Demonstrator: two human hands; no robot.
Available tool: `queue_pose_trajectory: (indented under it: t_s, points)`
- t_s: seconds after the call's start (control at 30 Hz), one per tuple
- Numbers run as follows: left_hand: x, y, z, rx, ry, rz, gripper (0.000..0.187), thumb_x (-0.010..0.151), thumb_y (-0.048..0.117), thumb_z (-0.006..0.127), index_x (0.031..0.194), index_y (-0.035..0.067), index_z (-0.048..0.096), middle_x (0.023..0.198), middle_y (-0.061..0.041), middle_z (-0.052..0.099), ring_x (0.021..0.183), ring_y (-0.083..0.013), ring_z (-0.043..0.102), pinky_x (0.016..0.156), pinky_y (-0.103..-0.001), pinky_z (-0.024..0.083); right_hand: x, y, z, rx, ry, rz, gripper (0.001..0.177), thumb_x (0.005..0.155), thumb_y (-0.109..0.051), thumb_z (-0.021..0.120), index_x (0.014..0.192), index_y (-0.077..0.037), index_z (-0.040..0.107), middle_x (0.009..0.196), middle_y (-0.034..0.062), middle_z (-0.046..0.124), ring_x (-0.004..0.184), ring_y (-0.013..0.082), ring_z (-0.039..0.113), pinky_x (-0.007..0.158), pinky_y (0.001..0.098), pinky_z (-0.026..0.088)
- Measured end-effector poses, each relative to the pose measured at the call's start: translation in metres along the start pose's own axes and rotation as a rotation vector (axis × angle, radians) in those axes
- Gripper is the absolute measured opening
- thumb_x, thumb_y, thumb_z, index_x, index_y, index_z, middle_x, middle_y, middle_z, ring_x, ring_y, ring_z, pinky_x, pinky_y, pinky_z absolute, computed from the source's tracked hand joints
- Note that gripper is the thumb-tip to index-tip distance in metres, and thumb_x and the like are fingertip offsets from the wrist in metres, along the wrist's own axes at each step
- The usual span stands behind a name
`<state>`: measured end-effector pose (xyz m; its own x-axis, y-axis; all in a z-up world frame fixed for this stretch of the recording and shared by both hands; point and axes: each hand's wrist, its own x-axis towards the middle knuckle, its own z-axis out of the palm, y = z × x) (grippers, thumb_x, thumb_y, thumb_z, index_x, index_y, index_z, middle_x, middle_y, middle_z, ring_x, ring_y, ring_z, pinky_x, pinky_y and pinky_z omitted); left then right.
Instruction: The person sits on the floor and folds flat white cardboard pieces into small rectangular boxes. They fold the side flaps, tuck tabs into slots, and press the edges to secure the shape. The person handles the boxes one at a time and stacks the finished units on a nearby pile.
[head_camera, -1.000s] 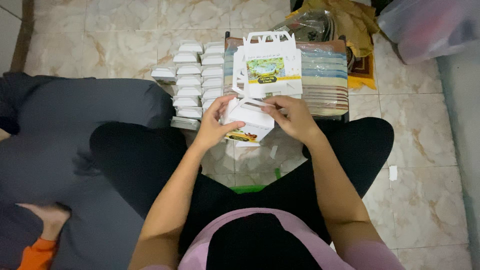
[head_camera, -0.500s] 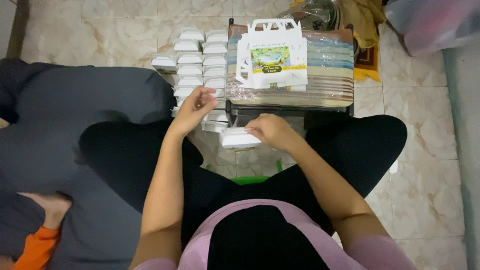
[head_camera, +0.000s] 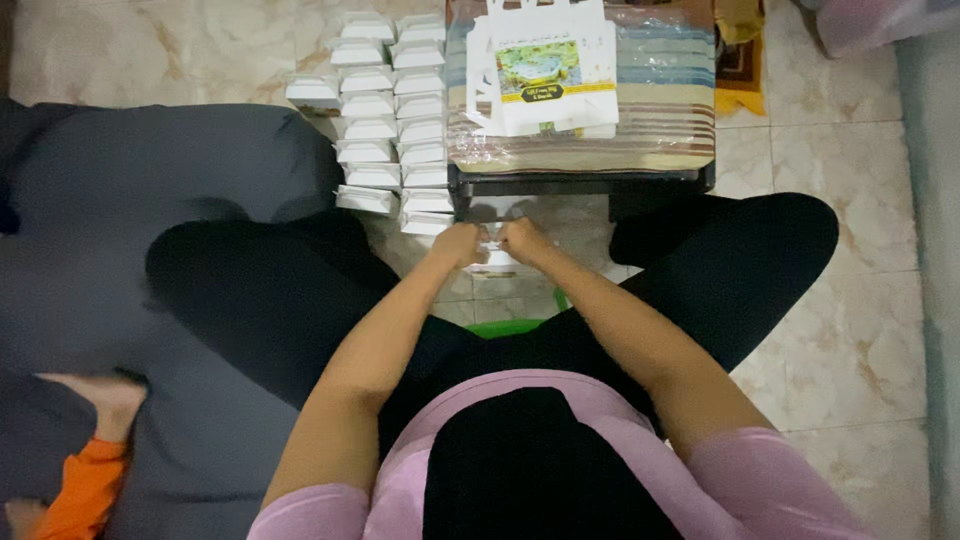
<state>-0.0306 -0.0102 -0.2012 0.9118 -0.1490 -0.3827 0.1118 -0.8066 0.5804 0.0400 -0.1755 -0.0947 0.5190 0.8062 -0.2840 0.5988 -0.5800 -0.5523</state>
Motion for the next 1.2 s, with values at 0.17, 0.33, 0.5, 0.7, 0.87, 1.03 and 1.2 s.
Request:
queue_pose_trajectory:
  t_s: [0.17,0.33,0.5,0.7,0.87,1.03,1.2]
  points:
    - [-0.001,0.021,0.006,0.178,0.064,-0.048,0.019,0.090,0.022,0.066,0.098,0.007,0.075,0.100,-0.020,0.074,0.095,-0.0386,0.072,0.083,-0.049,0.057,-0.004,-0.002,0.006,-0.026,0.035,0.063,0.009,0.082,-0.016,0.072,0.081,-0.007,0.075,0.088,0.0169,0.072,0.082,0.0346,0.070,0.078,0.0476,0.055]
    - [0.000,0.045,-0.004,0.247,0.057,-0.134,0.023,0.092,0.016,0.056,0.095,0.007,0.077,0.100,-0.020,0.075,0.095,-0.0390,0.073,0.081,-0.052,0.057,-0.001,0.009,0.020,-0.170,0.158,0.051,0.008,0.077,-0.015,0.072,0.078,-0.015,0.080,0.093,0.0129,0.072,0.094,0.0366,0.066,0.078,0.0489,0.054]
    - [0.003,0.061,-0.016,0.156,0.003,-0.142,0.018,0.088,0.011,0.062,0.098,0.007,0.077,0.103,-0.022,0.073,0.097,-0.0390,0.072,0.083,-0.050,0.056,-0.001,0.026,0.031,-0.161,0.011,0.112,0.015,0.088,-0.014,0.068,0.099,-0.007,0.075,0.099,0.0149,0.069,0.091,0.0339,0.068,0.076,0.0452,0.056]
    - [0.008,0.059,-0.020,0.164,-0.110,-0.111,0.019,0.083,0.004,0.069,0.101,0.004,0.076,0.107,-0.022,0.073,0.102,-0.0390,0.070,0.088,-0.047,0.056,0.007,0.029,0.040,-0.094,-0.073,0.249,0.017,0.094,-0.006,0.059,0.103,-0.001,0.073,0.108,0.0200,0.067,0.096,0.0357,0.068,0.082,0.0455,0.057]
    - [0.012,0.047,-0.004,0.175,-0.136,-0.077,0.019,0.082,0.010,0.073,0.098,0.002,0.075,0.100,-0.021,0.073,0.096,-0.0364,0.071,0.085,-0.044,0.056,0.010,0.036,0.047,-0.025,-0.031,0.287,0.026,0.087,0.005,0.056,0.106,-0.001,0.073,0.113,0.0240,0.065,0.100,0.0389,0.066,0.084,0.0463,0.056]
    - [0.020,0.047,-0.006,0.179,-0.183,-0.146,0.020,0.084,0.017,0.074,0.092,-0.002,0.075,0.090,-0.020,0.075,0.084,-0.0323,0.073,0.076,-0.041,0.058,0.025,0.046,0.042,-0.161,-0.195,0.300,0.017,0.082,-0.003,0.069,0.098,0.001,0.074,0.105,0.0216,0.071,0.095,0.0349,0.069,0.084,0.0458,0.057]
    - [0.014,0.075,-0.063,0.029,-0.362,-0.264,0.028,0.087,0.023,0.075,0.086,-0.005,0.075,0.079,-0.018,0.076,0.073,-0.0282,0.076,0.068,-0.038,0.060,0.027,0.056,-0.008,-0.036,-0.279,0.172,0.021,0.073,-0.017,0.081,0.082,0.001,0.075,0.079,0.0218,0.071,0.070,0.0359,0.069,0.067,0.0480,0.054]
